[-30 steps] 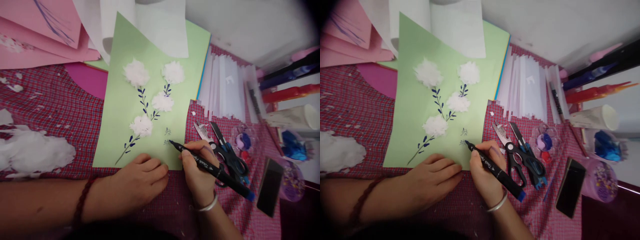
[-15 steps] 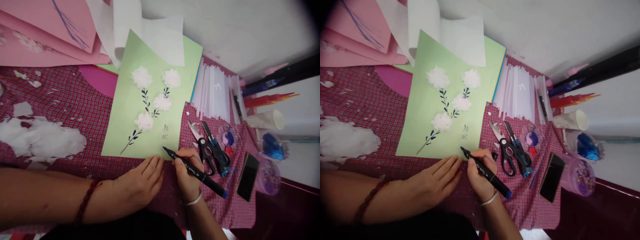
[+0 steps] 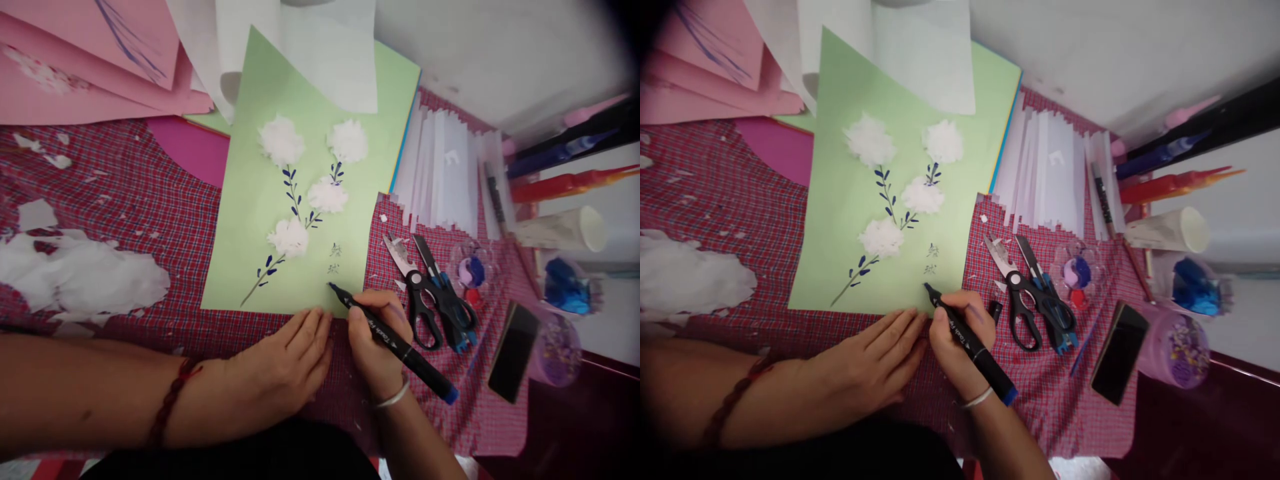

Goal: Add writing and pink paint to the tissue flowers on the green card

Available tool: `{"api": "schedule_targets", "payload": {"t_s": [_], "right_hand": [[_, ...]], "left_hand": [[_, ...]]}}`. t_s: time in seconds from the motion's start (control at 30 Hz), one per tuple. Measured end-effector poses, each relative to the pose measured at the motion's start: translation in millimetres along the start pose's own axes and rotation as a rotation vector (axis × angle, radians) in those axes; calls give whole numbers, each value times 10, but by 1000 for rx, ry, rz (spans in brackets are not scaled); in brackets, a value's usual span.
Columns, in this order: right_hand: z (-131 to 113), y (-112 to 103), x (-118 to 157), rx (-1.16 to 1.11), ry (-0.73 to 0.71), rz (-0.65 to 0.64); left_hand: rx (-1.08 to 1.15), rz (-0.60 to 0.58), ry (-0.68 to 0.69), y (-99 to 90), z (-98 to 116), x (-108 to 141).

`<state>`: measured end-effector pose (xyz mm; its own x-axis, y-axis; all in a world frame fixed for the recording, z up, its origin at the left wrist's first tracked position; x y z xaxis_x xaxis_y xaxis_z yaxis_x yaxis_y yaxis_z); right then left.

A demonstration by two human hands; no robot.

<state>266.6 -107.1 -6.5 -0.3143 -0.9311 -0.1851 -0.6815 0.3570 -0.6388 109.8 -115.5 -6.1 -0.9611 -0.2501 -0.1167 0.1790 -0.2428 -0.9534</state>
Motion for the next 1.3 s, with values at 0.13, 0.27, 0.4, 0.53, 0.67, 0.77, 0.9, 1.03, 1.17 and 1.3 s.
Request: {"api": "schedule_targets", "payload": {"t_s": [0.13,0.27,0.4,0.53,0.67,0.77,0.9,1.03,1.17,1.3], "right_hand": [[31,-24,17,34,31,53],[31,-14,8,9,40,37],[52,3,13,10,65,-3],[89,5,41,-31,72,-34],[103,-16,44,-51,119,5],[69,-24,20,-45,113,4],[52,-40,6,-57,86,-8],[88,-46,33,-65,101,-2],[84,-29,50,-52,79,-32],[63,-20,55,-96,53,-66]], "left_hand": [[-9,-19,2,-37,-9,-8],[-20,-14,25,-70,-14,-15],[-17,6,10,-62,-24,-14],[-25,-3,31,-99,-36,-27],[-16,16,33,-151,-61,-46],[-11,25,30,-153,-64,-44],[-19,-10,30,-133,-57,-32],[-18,9,32,-139,-62,-34],[-21,-1,40,-136,-65,-40],[-19,0,32,-116,-47,-22]]}}
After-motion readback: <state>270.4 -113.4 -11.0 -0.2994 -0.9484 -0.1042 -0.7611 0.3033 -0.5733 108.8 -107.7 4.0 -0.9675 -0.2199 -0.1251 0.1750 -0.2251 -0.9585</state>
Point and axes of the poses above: each hand's wrist, its own x-axis away from the middle knuckle, its own y-axis out of the palm, z = x × y, the point moved 4 cm from there along -x, towards the middle knuckle, and after that the axes turned 6 degrees about x, right-handed, at the moved point
